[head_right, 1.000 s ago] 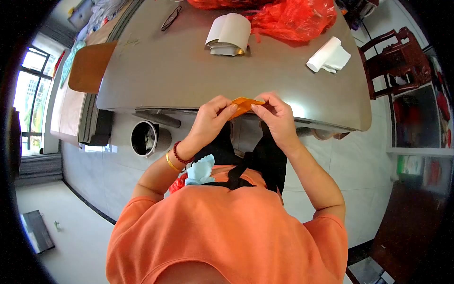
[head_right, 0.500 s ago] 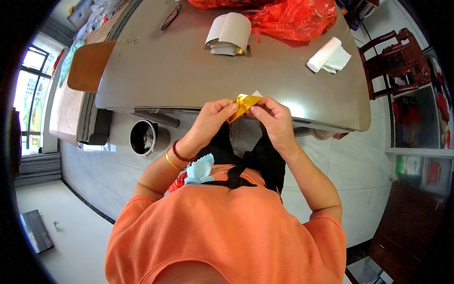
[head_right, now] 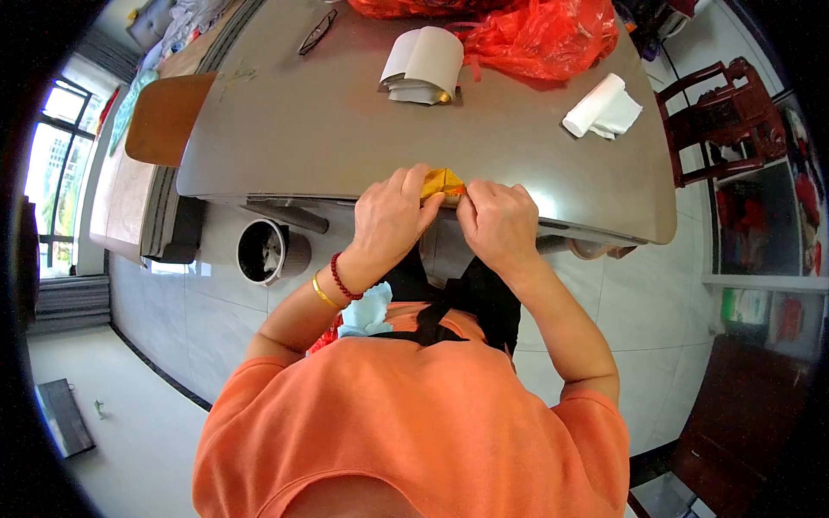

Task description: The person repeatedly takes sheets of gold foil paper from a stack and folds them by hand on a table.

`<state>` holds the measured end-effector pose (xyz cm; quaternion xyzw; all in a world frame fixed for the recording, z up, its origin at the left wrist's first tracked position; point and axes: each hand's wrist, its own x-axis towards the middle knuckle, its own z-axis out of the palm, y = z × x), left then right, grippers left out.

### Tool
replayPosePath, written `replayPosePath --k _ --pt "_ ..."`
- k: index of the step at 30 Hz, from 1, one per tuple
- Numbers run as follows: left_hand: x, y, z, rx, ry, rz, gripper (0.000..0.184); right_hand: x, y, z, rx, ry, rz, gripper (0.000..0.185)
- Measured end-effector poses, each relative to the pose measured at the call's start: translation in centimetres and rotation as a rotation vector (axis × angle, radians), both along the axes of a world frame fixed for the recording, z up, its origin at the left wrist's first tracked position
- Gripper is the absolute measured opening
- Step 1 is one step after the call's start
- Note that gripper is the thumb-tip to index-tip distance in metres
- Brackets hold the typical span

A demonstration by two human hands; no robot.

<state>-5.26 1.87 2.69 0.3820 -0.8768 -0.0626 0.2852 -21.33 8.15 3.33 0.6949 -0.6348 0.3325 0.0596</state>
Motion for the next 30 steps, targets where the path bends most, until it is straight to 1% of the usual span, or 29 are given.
replayPosePath --k 2,5,8,11,14,17,20,23,26,29,30 --pt "0.3 -0.2 -0.1 -0.128 0.013 -0.017 0.040 0.0 0.2 -0.1 0.034 -0.031 -0.009 0.018" --pt "0.5 -0.4 0.0 -0.202 -0.001 -0.055 0.038 -0.3 0.3 -0.1 0.213 -0.301 -0.040 0.021" --pt "0.5 -0.4 -0.2 -0.171 -0.042 -0.045 0.034 0.6 0.2 0.6 0.046 -0.082 -0.001 0.021" --pt "0.3 -0.4 -0.1 -0.229 -0.093 -0.022 0.029 1.1 0.2 0.9 0.088 -0.099 -0.017 0.021" --pt "0.7 -0.5 -0.4 -0.270 -0.117 -0.014 0.025 0.5 0.3 0.4 0.177 -0.290 -0.046 0.021" --pt "1.5 -1.5 -1.3 -0.153 0.073 -0.155 0.023 0.0 0.6 0.6 0.308 -0.352 -0.064 0.021" --pt "1.7 -1.5 -0.9 -0.107 0.128 -0.188 0.026 0.5 0.4 0.3 0.171 -0.248 -0.064 0.023" --pt "2.1 -1.6 0.3 -0.121 0.148 -0.233 0.031 0.5 0.3 0.6 0.100 0.011 -0.004 0.025" --pt "2.4 -1.5 0.6 -0.132 0.007 -0.369 0.034 0.5 0.3 0.8 0.100 0.065 -0.023 0.024" --pt "2.3 -0.6 -0.2 -0.093 0.086 -0.426 0.034 0.1 0.1 0.7 0.141 0.053 -0.022 0.026" --pt "2.2 -0.7 -0.3 -0.014 0.132 -0.347 0.033 0.1 0.1 0.7 0.185 0.040 0.023 0.027"
